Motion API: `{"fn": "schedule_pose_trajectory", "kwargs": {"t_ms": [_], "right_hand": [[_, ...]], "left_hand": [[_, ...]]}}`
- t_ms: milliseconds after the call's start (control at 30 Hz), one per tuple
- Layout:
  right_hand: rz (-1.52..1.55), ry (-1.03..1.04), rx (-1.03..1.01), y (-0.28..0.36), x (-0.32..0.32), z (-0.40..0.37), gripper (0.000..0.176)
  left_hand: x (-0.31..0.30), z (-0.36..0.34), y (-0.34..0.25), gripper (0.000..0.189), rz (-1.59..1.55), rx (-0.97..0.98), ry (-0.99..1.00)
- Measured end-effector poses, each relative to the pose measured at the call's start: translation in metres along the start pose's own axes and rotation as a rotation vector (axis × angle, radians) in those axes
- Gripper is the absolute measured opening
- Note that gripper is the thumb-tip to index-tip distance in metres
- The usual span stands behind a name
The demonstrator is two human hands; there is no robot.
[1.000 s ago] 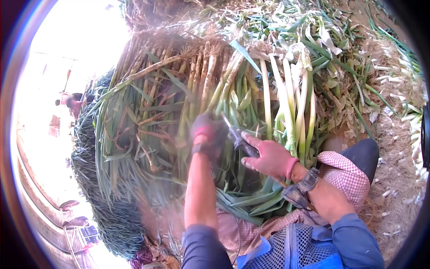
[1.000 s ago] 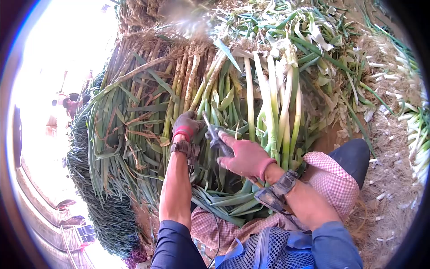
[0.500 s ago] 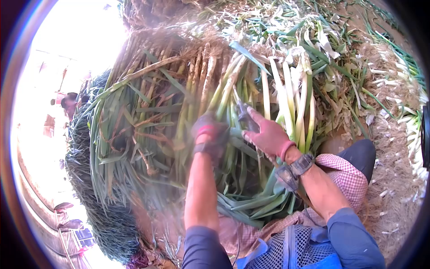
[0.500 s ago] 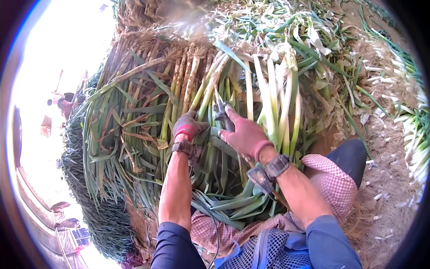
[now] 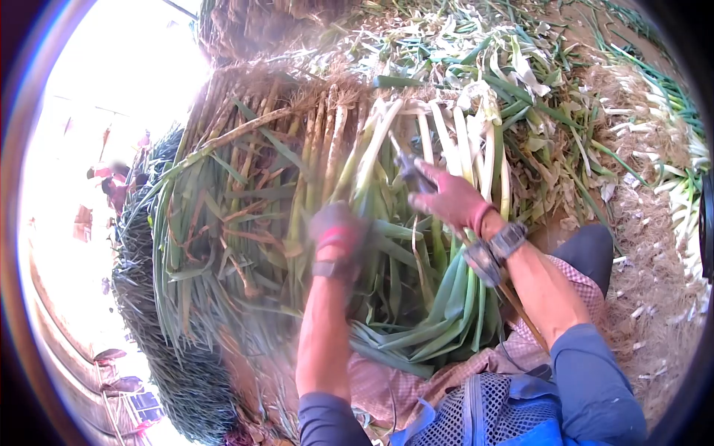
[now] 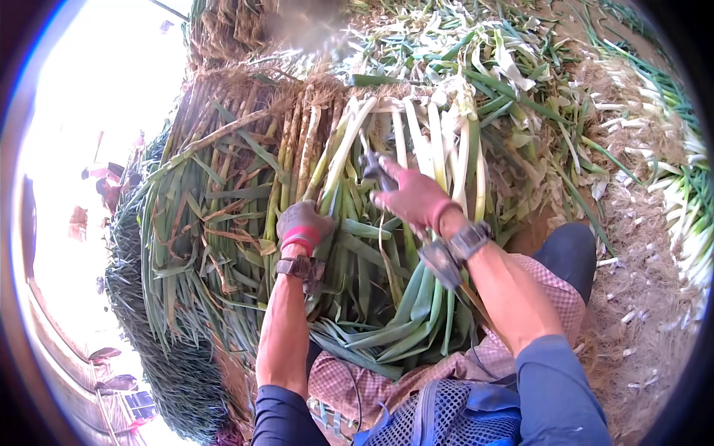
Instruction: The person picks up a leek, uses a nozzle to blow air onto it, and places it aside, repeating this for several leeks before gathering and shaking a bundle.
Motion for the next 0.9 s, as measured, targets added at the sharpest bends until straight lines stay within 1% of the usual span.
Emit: {"fn": "schedule_pose_trajectory", "kwargs": {"t_ms": [67, 100, 167, 200, 267, 333, 367, 400, 433, 467, 500, 533, 600, 633, 700, 767, 833, 867, 900], "right_hand": [[-0.025, 0.118, 0.013, 0.006, 0.002, -0.037, 0.094], [-0.02, 0.116, 0.01, 0.003, 0.007, -0.051, 0.094], [0.033, 0.142, -0.058, -0.004, 0.017, -0.078, 0.091], [0.037, 0.144, -0.062, -0.01, 0.022, -0.089, 0.091], [0.078, 0.077, -0.198, -0.013, 0.027, -0.108, 0.088], [0.06, 0.062, -0.191, -0.014, 0.021, -0.124, 0.088], [0.036, 0.121, -0.144, -0.015, 0.019, -0.131, 0.087], [0.013, 0.179, -0.097, -0.016, 0.016, -0.138, 0.087], [-0.011, 0.213, -0.109, -0.015, 0.011, -0.143, 0.087], [-0.007, 0.213, -0.111, -0.02, 0.013, -0.144, 0.087], [0.016, 0.131, -0.144, -0.026, 0.014, -0.143, 0.088], [0.038, 0.049, -0.178, -0.031, 0.011, -0.145, 0.09], [0.063, 0.035, -0.169, -0.039, 0.004, -0.148, 0.09], [0.084, 0.02, -0.158, -0.041, -0.001, -0.149, 0.091], [0.114, 0.054, -0.125, -0.047, -0.009, -0.156, 0.089], [0.14, 0.089, -0.093, -0.051, -0.016, -0.164, 0.087], [0.206, -0.079, -0.142, -0.054, -0.028, -0.172, 0.084], [0.207, -0.082, -0.14, -0.058, -0.026, -0.174, 0.084], [0.312, -0.047, -0.2, -0.059, -0.02, -0.178, 0.086]], "left_hand": [[-0.012, -0.004, 0.0, 0.04, 0.042, 0.023, -0.004], [-0.02, 0.001, 0.005, 0.036, 0.019, 0.02, -0.042], [-0.042, 0.0, 0.005, 0.028, 0.003, 0.014, -0.118], [-0.052, 0.005, 0.005, 0.025, -0.013, 0.024, -0.119], [-0.078, 0.005, -0.007, 0.024, 0.01, 0.098, -0.234], [-0.108, 0.003, -0.025, 0.025, -0.02, 0.107, -0.297], [-0.127, -0.004, -0.041, 0.027, -0.023, 0.102, -0.345], [-0.145, -0.005, -0.051, 0.026, -0.114, 0.156, -0.399], [-0.168, -0.008, -0.067, 0.027, -0.063, 0.223, -0.551], [-0.194, -0.014, -0.084, 0.03, -0.081, 0.226, -0.516], [-0.217, -0.026, -0.104, 0.037, -0.233, 0.231, -0.441], [-0.235, -0.027, -0.118, 0.037, -0.228, 0.231, -0.442], [-0.258, -0.02, -0.14, 0.042, -0.077, 0.233, -0.407], [-0.257, -0.02, -0.144, 0.042, -0.073, 0.232, -0.409], [-0.243, -0.022, -0.155, 0.046, 0.034, 0.16, -0.314], [-0.214, -0.016, -0.148, 0.048, 0.056, 0.105, -0.225], [-0.181, -0.012, -0.143, 0.046, 0.091, 0.017, -0.138], [-0.164, -0.016, -0.141, 0.045, 0.097, -0.044, -0.079], [-0.146, -0.019, -0.141, 0.045, 0.128, -0.067, -0.034]]}}
Point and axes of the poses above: each hand's wrist, its own z-axis towards the middle knuckle, its own x-axis out of the palm, y = z × x, the point moved 5 cm from there along z, towards the middle knuckle, and after that the axes turned 12 degrees about -z, right-handed, at the moved point
